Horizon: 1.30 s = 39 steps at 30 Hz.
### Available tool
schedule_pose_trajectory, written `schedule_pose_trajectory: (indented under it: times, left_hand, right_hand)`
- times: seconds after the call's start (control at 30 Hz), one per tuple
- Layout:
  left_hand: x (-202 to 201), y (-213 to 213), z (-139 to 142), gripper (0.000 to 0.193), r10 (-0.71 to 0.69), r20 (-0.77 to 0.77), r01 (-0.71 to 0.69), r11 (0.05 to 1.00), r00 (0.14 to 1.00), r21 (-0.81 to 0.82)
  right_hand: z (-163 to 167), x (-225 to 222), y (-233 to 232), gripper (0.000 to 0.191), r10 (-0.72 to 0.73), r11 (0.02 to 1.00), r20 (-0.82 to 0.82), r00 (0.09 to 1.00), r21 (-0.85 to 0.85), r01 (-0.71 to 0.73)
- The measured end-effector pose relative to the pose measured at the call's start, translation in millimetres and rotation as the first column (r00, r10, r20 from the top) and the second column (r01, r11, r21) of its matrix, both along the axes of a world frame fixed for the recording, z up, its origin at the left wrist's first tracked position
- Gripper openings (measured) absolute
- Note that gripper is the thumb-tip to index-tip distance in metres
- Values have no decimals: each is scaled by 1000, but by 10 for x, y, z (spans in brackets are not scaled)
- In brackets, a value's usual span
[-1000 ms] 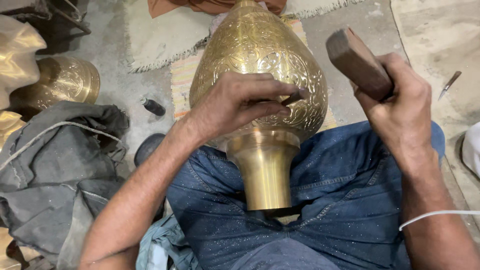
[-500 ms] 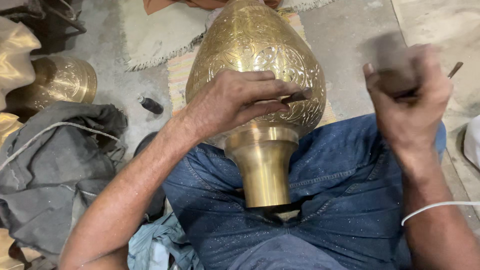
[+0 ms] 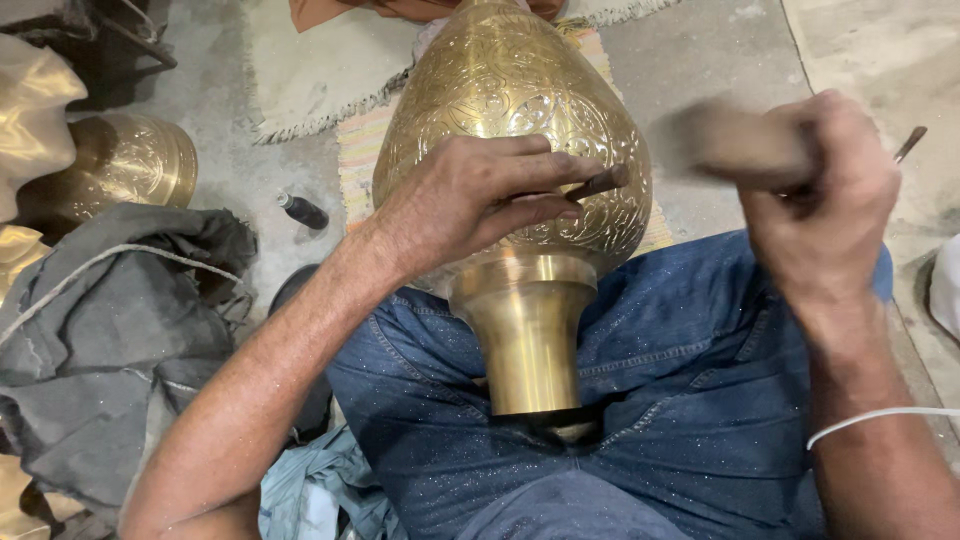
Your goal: The person sits cross-legged on the floor with a large engraved brass vessel resting on their lap. They hold a small punch against the vessel's surface with one hand and strike it with a wooden mallet held in the other hand, working along the engraved floral patterns and repositioning the punch repeatedly across the surface.
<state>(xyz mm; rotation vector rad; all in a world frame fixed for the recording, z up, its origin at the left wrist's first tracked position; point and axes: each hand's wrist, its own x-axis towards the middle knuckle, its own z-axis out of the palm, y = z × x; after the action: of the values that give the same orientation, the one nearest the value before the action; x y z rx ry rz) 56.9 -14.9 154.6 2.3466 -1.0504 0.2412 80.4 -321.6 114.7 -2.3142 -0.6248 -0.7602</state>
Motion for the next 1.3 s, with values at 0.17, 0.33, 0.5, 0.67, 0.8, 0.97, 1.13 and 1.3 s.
schedule_pose_trajectory:
  times: [0.17, 0.33, 0.5, 0.67, 0.8, 0.97, 1.13, 1.3]
  left_hand:
    - [18, 13, -49, 37, -32, 45, 34, 999, 998, -41]
    - [35, 26, -109, 36, -30, 29, 31, 998, 999, -52]
    - [69, 7, -145, 35, 15, 46, -16, 999, 999, 32]
    - [46, 7, -120, 34, -9, 30, 10, 1000, 1000, -19]
    - [30, 9, -91, 37, -22, 36, 24, 999, 999, -48]
    - [71, -23, -84, 34, -2, 15, 3, 1000, 1000, -11]
    - [24, -8, -86, 34, 23, 15, -22, 999, 1000, -28]
    - [20, 15, -92, 36, -5, 30, 7, 997, 1000, -71]
  right_hand:
    - [22, 17, 6, 15, -24, 880, 328, 944, -441, 176]
    - [-66, 73, -18, 15, 166, 981, -128, 978, 126, -150]
    - [-166, 129, -85, 14, 39, 996, 102, 994, -86, -30]
    - [-177, 118, -107, 16, 221, 970, -41, 974, 109, -216]
    - [-142, 117, -73, 14, 111, 993, -68, 991, 39, -109]
    - [-26, 69, -37, 19, 68, 990, 0, 998, -123, -68]
    - [93, 49, -41, 16, 139, 990, -136, 981, 33, -136]
    - [40, 81, -31, 13, 136, 990, -92, 986, 57, -132]
